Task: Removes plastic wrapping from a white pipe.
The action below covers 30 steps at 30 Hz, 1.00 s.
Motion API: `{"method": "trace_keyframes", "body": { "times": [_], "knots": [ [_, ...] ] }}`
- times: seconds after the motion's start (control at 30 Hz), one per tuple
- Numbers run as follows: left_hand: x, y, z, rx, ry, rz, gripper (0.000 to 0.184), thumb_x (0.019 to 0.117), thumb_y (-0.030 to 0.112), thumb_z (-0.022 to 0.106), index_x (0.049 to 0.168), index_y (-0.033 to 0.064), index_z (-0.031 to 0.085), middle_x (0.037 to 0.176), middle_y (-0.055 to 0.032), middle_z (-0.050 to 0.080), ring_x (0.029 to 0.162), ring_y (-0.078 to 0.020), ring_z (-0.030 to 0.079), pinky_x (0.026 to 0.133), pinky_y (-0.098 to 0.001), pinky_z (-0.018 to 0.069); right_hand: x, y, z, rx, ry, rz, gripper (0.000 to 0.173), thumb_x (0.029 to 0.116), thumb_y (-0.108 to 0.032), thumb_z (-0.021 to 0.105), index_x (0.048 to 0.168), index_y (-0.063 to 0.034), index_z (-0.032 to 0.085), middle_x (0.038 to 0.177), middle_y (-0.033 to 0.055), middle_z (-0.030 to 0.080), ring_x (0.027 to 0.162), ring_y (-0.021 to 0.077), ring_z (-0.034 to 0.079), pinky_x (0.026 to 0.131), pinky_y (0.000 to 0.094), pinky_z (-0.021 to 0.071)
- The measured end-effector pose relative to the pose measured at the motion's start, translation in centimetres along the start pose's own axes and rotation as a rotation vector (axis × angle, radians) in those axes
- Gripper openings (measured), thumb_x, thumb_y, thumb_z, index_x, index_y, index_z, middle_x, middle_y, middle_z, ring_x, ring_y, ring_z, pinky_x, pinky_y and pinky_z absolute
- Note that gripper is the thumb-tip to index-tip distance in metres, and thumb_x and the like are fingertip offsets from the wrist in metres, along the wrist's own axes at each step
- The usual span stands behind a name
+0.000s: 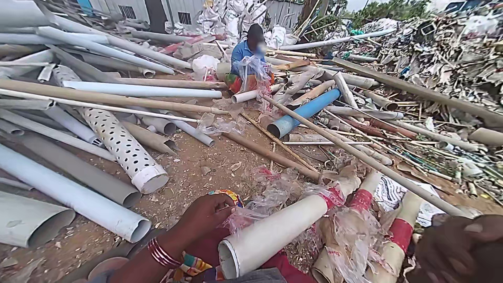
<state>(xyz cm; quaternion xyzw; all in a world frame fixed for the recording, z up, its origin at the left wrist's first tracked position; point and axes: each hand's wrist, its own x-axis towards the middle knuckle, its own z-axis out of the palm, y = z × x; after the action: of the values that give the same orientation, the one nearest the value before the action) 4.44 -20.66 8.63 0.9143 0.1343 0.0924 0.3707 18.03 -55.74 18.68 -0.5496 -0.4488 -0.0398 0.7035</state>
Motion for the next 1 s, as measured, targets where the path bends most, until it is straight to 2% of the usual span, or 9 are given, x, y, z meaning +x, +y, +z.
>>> {"method": "trace_keyframes", "body": {
  "times": [0.07,0.17,0.33,0.43,0.57,0.67,0.73,0.87,1.0],
  "knots": [
    [0.2,-0.2,0.3,-0.025,0.004,0.020,0.021,0.0972,0.030,0.066,0.103,0.0115,0.074,0.068,0.0041,0.058,0.059,-0.0051,0.050,0.059,-0.0271,0.0438,-0.3,0.1,-0.3,-0.144,-0.114,0.146,0.030,0.0992,-0.055,0.059,0.118,-0.0321,0.061,0.085,-0.0210,0.064,0.064,-0.0087,0.056,0.055,0.0113,0.0474],
    [-0.1,-0.5,-0.1,-0.086,-0.015,0.000,0.021,0.0967,0.030,0.066,0.102,0.0112,0.073,0.067,0.0066,0.054,0.058,-0.0016,0.046,0.057,-0.0224,0.0406,-0.1,0.9,0.1,-0.254,-0.174,0.252,0.030,0.1002,-0.050,0.060,0.123,-0.0300,0.056,0.086,-0.0219,0.059,0.065,-0.0094,0.052,0.055,0.0123,0.0464],
    [-0.4,-0.6,-0.7,-0.233,-0.155,-0.037,0.023,0.0940,0.019,0.061,0.113,0.0103,0.070,0.074,0.0072,0.057,0.063,0.0000,0.050,0.060,-0.0208,0.0434,0.4,1.4,0.3,-0.181,-0.062,0.173,0.031,0.1022,-0.053,0.053,0.126,-0.0340,0.057,0.087,-0.0208,0.063,0.061,-0.0079,0.054,0.052,0.0120,0.0467],
    [-0.7,-0.9,-1.2,-0.269,-0.205,-0.048,0.026,0.0951,0.018,0.061,0.119,0.0107,0.069,0.080,0.0067,0.059,0.068,0.0005,0.053,0.064,-0.0203,0.0452,0.6,0.7,1.1,-0.169,-0.029,0.152,0.035,0.1023,-0.056,0.051,0.120,-0.0263,0.052,0.089,-0.0196,0.065,0.063,-0.0070,0.057,0.053,0.0113,0.0472],
    [-0.9,-1.3,-1.8,-0.201,-0.123,-0.077,0.022,0.0998,0.021,0.062,0.116,0.0090,0.071,0.082,0.0026,0.063,0.070,-0.0032,0.054,0.068,-0.0249,0.0468,0.2,1.7,0.8,-0.308,-0.225,0.211,0.044,0.1035,-0.060,0.044,0.127,-0.0250,0.054,0.082,-0.0186,0.058,0.063,-0.0087,0.052,0.055,0.0126,0.0454],
    [-1.0,-1.4,-1.8,-0.167,-0.055,-0.112,0.019,0.1013,0.019,0.059,0.112,0.0086,0.071,0.080,0.0037,0.062,0.067,-0.0016,0.052,0.066,-0.0237,0.0453,0.5,1.7,1.1,-0.627,-0.492,0.239,0.058,0.1059,-0.055,0.043,0.130,-0.0034,0.054,0.076,0.0004,0.054,0.061,0.0028,0.050,0.055,0.0219,0.0465],
    [-0.8,-1.4,-2.0,-0.154,-0.030,-0.144,0.018,0.1019,0.019,0.059,0.111,0.0088,0.071,0.079,0.0052,0.061,0.067,-0.0003,0.051,0.066,-0.0222,0.0439,0.8,1.8,1.9,-0.810,-0.650,0.266,0.060,0.1067,-0.050,0.045,0.133,0.0019,0.057,0.077,0.0093,0.059,0.060,0.0148,0.053,0.055,0.0331,0.0481],
    [0.1,-2.0,-1.8,-0.229,-0.020,-0.254,0.015,0.1026,0.015,0.061,0.110,0.0068,0.070,0.076,0.0028,0.061,0.069,-0.0030,0.053,0.069,-0.0254,0.0450,-0.2,4.1,3.6,-1.027,-0.759,0.335,0.053,0.0991,-0.045,0.054,0.133,-0.0073,0.066,0.080,0.0096,0.066,0.060,0.0258,0.060,0.054,0.0476,0.0497],
    [0.4,-2.8,-1.3,-0.268,0.022,-0.255,0.011,0.1018,0.012,0.062,0.107,0.0080,0.071,0.070,0.0043,0.059,0.062,-0.0016,0.051,0.062,-0.0221,0.0436,-0.9,5.7,5.6,-1.084,-0.818,0.376,0.045,0.0971,-0.035,0.061,0.133,-0.0099,0.068,0.089,0.0155,0.070,0.069,0.0341,0.067,0.059,0.0557,0.0529]
  ]
}}
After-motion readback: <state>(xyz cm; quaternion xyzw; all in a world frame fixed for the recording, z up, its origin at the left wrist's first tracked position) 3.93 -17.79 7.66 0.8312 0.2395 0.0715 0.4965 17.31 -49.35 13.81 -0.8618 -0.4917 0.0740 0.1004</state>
